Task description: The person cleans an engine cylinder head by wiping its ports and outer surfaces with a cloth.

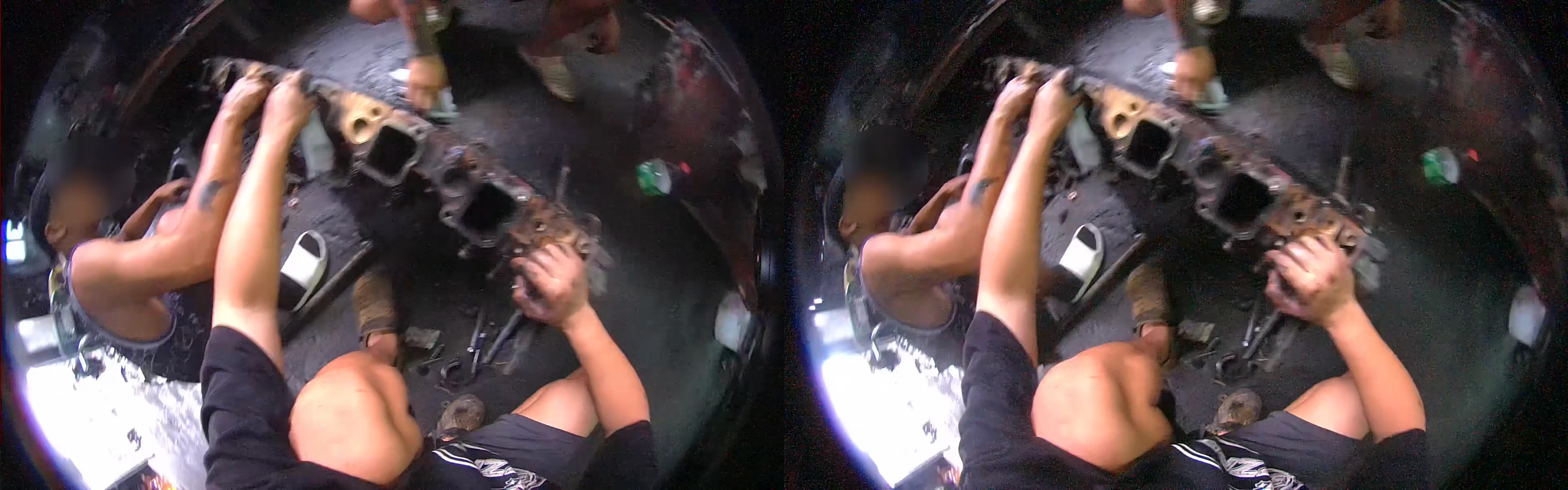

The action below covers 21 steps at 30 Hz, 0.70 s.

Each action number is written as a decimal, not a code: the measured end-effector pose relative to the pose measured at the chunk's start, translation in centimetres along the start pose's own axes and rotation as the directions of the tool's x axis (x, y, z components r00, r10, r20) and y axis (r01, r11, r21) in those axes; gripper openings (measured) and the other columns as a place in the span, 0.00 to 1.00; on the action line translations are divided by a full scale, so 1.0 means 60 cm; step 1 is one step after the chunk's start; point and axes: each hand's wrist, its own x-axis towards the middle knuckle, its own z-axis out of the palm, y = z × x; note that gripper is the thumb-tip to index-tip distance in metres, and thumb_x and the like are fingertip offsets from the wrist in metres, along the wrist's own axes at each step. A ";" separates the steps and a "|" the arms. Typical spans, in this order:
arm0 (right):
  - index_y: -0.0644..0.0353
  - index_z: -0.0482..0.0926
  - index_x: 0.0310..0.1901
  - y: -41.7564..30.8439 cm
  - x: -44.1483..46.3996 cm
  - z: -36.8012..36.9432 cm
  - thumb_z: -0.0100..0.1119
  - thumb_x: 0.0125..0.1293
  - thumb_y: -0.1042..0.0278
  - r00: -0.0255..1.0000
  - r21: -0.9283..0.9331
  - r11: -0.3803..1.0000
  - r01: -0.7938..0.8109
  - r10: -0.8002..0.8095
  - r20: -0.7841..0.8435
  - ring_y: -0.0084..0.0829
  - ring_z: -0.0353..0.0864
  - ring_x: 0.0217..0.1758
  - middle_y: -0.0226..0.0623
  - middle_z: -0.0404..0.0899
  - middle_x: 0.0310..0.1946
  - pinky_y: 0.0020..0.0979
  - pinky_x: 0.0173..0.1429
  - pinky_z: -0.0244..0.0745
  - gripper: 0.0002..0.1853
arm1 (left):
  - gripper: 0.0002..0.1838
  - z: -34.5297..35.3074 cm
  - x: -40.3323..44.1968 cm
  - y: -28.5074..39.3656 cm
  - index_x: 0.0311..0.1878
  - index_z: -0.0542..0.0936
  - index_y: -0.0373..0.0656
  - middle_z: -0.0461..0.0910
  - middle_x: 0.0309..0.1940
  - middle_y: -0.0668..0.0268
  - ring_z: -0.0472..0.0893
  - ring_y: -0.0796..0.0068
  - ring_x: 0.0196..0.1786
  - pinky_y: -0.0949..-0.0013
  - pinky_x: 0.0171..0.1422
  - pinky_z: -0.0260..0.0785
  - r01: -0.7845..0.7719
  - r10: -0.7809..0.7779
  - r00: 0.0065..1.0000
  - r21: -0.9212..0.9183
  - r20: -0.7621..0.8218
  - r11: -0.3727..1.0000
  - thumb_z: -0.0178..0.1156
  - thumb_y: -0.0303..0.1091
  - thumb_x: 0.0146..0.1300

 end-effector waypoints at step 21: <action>0.59 0.82 0.36 -0.005 0.014 -0.009 0.65 0.48 0.67 0.991 0.025 0.995 -0.100 0.101 -0.084 0.39 0.81 0.37 0.37 0.80 0.30 0.40 0.46 0.73 0.12 | 0.28 -0.018 -0.087 0.000 0.53 0.80 0.34 0.83 0.49 0.41 0.82 0.41 0.55 0.49 0.59 0.74 0.495 -0.485 0.869 -0.150 0.099 0.856 0.71 0.46 0.55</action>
